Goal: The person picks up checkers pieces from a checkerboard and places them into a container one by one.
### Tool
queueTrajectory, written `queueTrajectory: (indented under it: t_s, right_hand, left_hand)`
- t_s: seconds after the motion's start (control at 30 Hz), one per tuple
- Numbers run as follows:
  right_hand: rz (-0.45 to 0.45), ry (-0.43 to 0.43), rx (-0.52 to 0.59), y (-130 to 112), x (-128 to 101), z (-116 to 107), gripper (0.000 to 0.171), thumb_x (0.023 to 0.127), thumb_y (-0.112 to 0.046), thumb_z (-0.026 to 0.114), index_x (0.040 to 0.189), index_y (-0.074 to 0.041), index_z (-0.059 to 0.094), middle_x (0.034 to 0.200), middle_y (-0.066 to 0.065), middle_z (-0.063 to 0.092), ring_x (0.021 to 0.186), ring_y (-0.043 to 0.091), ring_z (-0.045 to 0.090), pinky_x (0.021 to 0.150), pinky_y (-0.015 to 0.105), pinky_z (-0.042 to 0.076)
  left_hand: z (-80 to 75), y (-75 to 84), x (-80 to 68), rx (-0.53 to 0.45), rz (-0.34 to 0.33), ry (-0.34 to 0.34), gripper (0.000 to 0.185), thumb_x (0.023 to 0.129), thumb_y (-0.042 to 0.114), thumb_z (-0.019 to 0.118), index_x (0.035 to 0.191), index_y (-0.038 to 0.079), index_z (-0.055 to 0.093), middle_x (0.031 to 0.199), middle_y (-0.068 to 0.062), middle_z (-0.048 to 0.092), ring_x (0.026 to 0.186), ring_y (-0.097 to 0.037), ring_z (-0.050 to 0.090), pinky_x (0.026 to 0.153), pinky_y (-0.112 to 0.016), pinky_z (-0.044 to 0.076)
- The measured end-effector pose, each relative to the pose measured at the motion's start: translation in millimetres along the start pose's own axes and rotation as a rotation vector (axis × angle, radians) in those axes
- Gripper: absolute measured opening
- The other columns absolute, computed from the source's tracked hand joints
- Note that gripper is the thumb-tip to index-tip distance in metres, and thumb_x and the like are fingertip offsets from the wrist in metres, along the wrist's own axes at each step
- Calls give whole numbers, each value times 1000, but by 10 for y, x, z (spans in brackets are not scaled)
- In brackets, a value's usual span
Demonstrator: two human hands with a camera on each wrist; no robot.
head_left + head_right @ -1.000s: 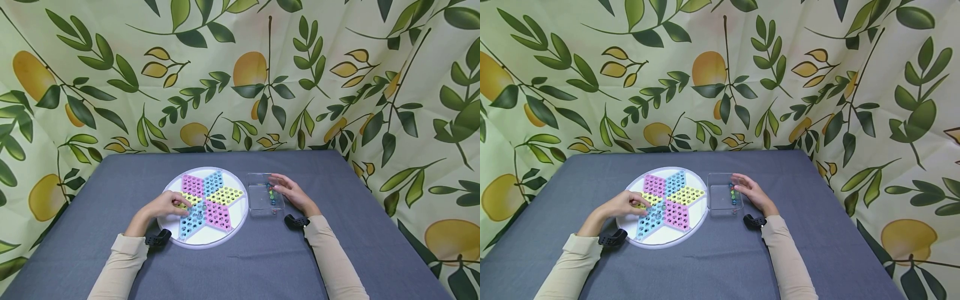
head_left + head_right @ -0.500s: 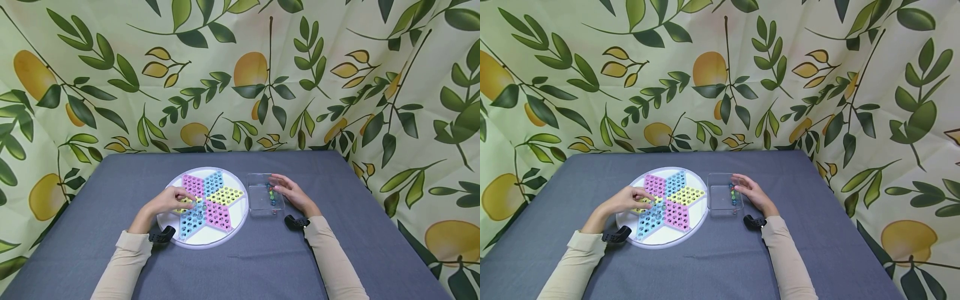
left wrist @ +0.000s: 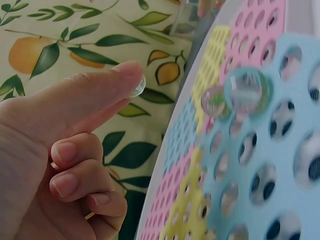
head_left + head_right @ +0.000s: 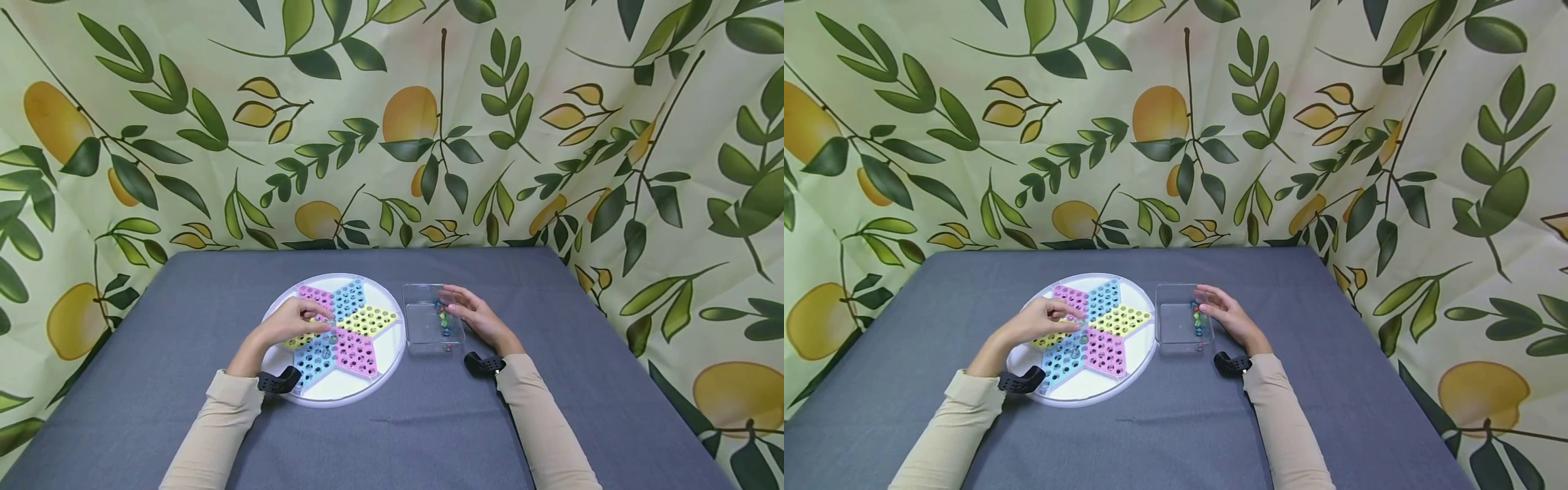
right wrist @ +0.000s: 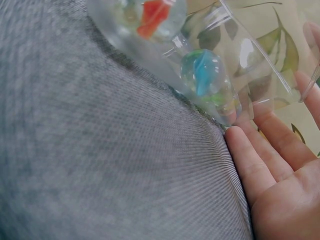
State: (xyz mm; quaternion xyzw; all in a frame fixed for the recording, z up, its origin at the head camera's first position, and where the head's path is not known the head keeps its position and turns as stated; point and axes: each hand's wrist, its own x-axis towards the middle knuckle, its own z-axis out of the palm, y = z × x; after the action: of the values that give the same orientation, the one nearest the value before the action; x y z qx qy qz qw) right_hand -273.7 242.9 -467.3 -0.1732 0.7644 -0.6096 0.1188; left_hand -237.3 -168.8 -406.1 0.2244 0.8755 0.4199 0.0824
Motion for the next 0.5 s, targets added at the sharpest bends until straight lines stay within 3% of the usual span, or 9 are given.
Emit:
queueTrajectory:
  t_s: [0.23,0.5]
  right_hand:
    - [15,7,0,0,-7,3,58,99,-21,53,150,-7,28,154,23,32,143,42,32,117,56,25]
    - [-6,-4,43,6,-4,1,58,98,-17,53,149,-5,28,154,25,32,144,44,29,118,60,19]
  left_hand:
    - [61,89,77,-10,45,14,26,81,17,76,102,0,73,64,4,34,59,-3,31,55,-18,28]
    - [142,188,162,-4,31,27,26,83,18,75,104,3,74,68,5,36,63,-6,34,57,-18,30]
